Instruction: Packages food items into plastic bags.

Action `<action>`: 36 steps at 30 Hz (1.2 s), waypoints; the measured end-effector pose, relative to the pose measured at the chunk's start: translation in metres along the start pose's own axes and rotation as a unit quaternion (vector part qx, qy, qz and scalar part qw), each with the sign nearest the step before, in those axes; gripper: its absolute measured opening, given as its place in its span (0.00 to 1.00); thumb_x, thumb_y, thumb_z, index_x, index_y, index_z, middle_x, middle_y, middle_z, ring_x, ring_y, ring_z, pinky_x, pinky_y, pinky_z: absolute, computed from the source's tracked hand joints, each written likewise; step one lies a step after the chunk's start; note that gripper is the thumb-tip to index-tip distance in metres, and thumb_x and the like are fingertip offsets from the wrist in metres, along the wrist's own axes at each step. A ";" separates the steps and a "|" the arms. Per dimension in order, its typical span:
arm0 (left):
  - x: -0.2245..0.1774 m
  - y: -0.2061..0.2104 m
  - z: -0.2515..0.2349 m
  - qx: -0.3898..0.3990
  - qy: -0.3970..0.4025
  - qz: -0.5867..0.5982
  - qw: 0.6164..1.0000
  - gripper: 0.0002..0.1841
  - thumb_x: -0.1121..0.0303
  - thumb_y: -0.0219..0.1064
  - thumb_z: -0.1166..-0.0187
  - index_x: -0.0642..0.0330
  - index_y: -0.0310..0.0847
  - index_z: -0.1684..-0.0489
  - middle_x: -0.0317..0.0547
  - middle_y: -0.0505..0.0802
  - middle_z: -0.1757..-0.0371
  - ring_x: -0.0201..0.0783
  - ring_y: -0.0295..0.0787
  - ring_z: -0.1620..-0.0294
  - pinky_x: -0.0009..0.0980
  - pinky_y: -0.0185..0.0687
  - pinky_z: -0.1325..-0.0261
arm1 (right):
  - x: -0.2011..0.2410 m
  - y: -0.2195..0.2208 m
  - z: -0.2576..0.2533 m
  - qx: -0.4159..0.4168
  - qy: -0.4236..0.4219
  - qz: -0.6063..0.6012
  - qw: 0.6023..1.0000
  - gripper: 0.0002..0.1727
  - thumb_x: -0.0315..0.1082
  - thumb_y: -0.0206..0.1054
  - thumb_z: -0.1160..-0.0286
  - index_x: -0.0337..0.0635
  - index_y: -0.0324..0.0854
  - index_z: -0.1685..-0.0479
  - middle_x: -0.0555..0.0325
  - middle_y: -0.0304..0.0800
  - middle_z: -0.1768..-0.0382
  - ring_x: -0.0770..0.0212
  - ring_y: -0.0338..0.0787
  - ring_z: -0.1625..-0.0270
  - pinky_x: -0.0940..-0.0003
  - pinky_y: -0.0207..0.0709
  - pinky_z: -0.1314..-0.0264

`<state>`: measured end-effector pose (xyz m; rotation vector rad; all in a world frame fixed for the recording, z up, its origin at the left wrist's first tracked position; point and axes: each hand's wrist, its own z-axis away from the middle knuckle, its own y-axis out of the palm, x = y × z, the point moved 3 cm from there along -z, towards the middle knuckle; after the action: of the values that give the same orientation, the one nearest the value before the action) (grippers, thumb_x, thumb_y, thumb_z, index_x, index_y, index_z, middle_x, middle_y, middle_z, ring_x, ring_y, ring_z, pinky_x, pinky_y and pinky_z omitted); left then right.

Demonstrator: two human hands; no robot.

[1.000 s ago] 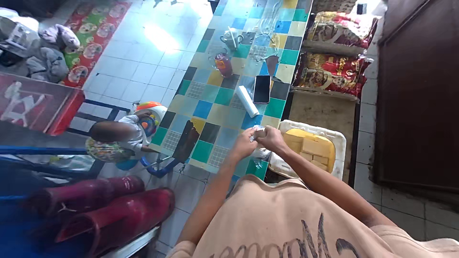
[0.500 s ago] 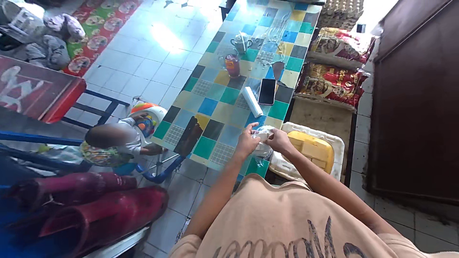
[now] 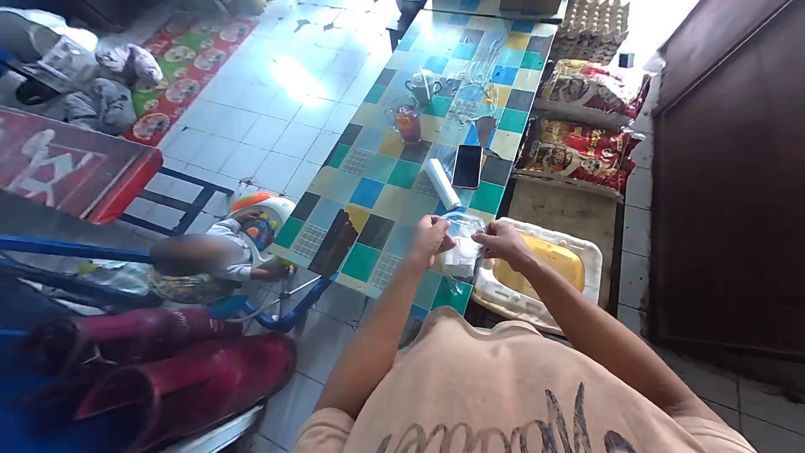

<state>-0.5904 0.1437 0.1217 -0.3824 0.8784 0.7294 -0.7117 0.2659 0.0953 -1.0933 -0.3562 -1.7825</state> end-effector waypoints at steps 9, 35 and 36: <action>-0.074 -0.007 0.038 -0.043 0.138 -0.323 0.935 0.08 0.77 0.62 0.19 0.67 0.84 0.48 0.52 0.88 0.65 0.38 0.86 0.76 0.35 0.88 0.65 | 0.055 -0.044 0.031 -0.117 -0.086 0.159 0.977 0.10 0.35 0.70 0.19 0.36 0.87 0.52 0.50 0.91 0.67 0.58 0.90 0.73 0.55 0.87 0.61; -0.106 -0.017 0.049 0.017 0.237 -0.484 0.842 0.09 0.81 0.67 0.26 0.69 0.86 0.51 0.62 0.91 0.57 0.57 0.90 0.57 0.54 0.83 0.52 | 0.056 -0.038 0.053 -0.070 -0.103 0.047 0.991 0.14 0.25 0.74 0.25 0.37 0.72 0.72 0.60 0.77 0.82 0.69 0.79 0.81 0.73 0.79 0.72; -0.108 -0.020 0.048 0.029 0.237 -0.489 0.839 0.10 0.82 0.67 0.27 0.68 0.86 0.50 0.63 0.91 0.56 0.59 0.89 0.56 0.56 0.82 0.52 | 0.060 -0.040 0.058 -0.089 -0.110 0.112 0.984 0.10 0.25 0.74 0.25 0.34 0.76 0.66 0.55 0.78 0.78 0.63 0.81 0.78 0.66 0.80 0.69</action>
<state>-0.5953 0.1123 0.2370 -0.8911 1.0079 -0.3703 -0.7232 0.2881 0.1849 -1.4059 -0.1991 -1.5199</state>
